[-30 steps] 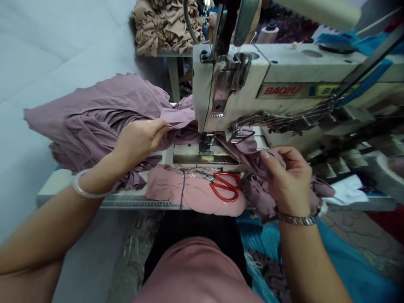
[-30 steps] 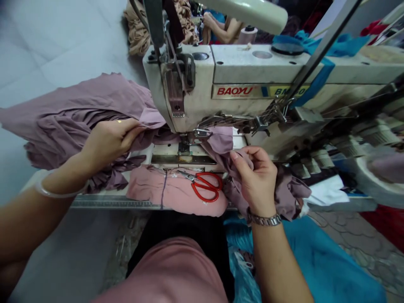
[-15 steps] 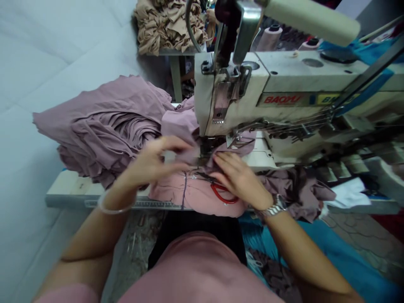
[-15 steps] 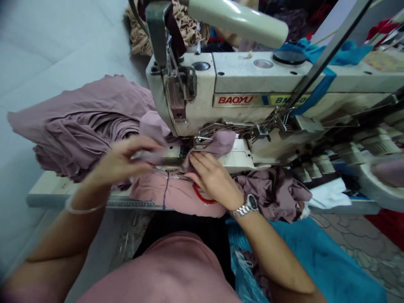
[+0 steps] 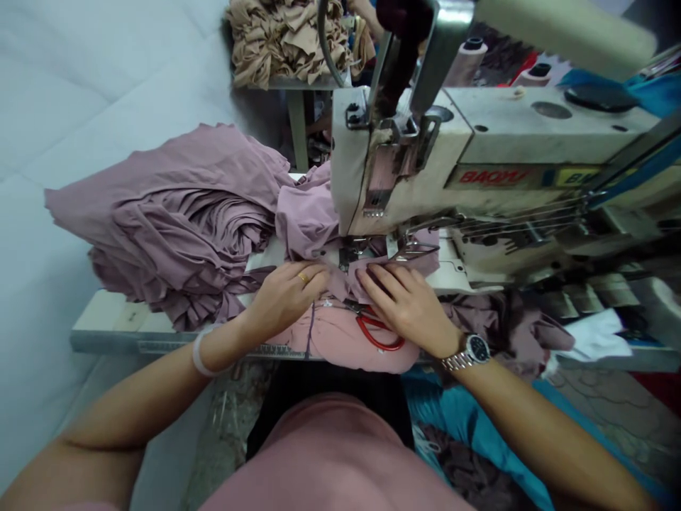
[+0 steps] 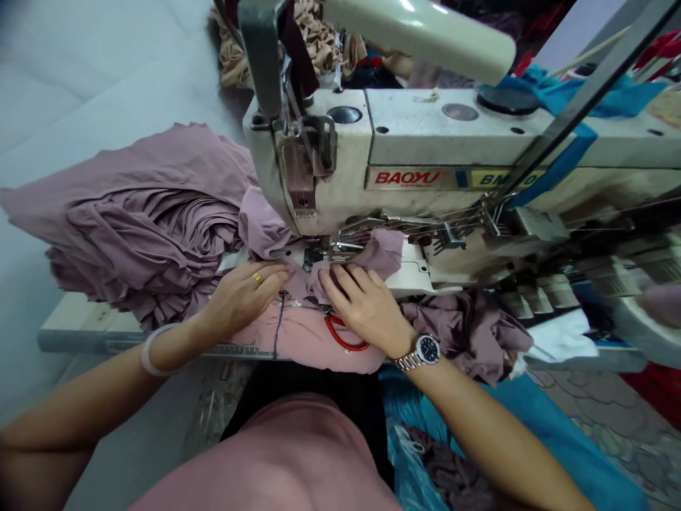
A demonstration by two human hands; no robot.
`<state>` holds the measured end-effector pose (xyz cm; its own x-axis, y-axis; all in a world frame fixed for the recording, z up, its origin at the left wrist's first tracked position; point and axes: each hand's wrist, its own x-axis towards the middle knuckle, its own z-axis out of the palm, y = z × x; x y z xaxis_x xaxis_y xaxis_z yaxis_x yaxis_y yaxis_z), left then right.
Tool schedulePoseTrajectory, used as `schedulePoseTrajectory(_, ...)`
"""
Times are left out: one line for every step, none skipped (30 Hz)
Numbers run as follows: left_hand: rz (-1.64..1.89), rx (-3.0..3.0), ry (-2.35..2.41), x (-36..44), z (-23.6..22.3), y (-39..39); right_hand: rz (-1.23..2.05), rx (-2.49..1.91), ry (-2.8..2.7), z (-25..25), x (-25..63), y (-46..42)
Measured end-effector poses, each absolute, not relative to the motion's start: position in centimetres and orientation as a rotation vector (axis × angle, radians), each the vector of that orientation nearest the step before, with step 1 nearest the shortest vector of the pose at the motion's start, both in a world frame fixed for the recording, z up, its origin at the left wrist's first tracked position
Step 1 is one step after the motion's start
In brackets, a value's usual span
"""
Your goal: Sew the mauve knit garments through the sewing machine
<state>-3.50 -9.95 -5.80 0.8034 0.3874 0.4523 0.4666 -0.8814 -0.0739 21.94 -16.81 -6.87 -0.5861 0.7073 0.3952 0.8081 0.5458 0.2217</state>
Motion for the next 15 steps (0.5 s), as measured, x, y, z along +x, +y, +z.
schedulePoseTrajectory(-0.675, -2.828, -0.714, -3.5, -5.9, -9.9, -0.568, -1.31, -2.502, -7.0, 21.7, -16.9)
schedulePoseTrajectory(-0.706, -2.851, -0.746, -3.6, -6.0, -9.8, -0.57, -1.34, -2.473, -7.1, 21.5, -16.9)
schedulePoseTrajectory(-0.738, -2.874, -0.758, -3.6, -6.2, -9.7, -0.564, -1.35, -2.445, -7.2, 21.3, -17.0)
schedulePoseTrajectory(-0.762, -2.895, -0.735, -3.5, -6.4, -9.6, -0.555, -1.343, -2.423, -7.4, 21.2, -17.0)
schedulePoseTrajectory(-0.776, -2.909, -0.68, -3.5, -6.5, -9.6, -0.544, -1.326, -2.412, -7.5, 21.1, -17.1)
schedulePoseTrajectory(-0.776, -2.916, -0.605, -3.4, -6.6, -9.6, -0.533, -1.308, -2.411, -7.6, 21.1, -17.1)
schedulePoseTrajectory(-0.77, -2.911, -0.528, -3.4, -6.7, -9.6, -0.52, -1.296, -2.421, -7.7, 21.1, -17.2)
schedulePoseTrajectory(-0.757, -2.898, -0.472, -3.3, -6.8, -9.8, -0.505, -1.298, -2.434, -7.7, 21.2, -17.3)
schedulePoseTrajectory(-0.745, -2.879, -0.448, -3.2, -6.7, -10.0, -0.488, -1.311, -2.442, -7.7, 21.3, -17.4)
schedulePoseTrajectory(-0.728, -2.857, -0.462, -3.2, -6.7, -10.3, -0.469, -1.329, -2.443, -7.7, 21.3, -17.5)
schedulePoseTrajectory(-0.705, -2.835, -0.504, -3.2, -6.6, -10.5, -0.453, -1.346, -2.438, -7.6, 21.3, -17.6)
schedulePoseTrajectory(-0.676, -2.815, -0.561, -3.1, -6.5, -10.8, -0.446, -1.362, -2.425, -7.6, 21.2, -17.7)
schedulePoseTrajectory(-0.639, -2.798, -0.624, -3.1, -6.4, -11.1, -0.451, -1.376, -2.404, -7.5, 21.0, -17.8)
schedulePoseTrajectory(-0.602, -2.781, -0.682, -3.0, -6.3, -11.3, -0.463, -1.387, -2.377, -7.5, 20.8, -17.8)
schedulePoseTrajectory(-0.571, -2.762, -0.734, -2.9, -6.3, -11.4, -0.477, -1.394, -2.348, -7.5, 20.5, -17.9)
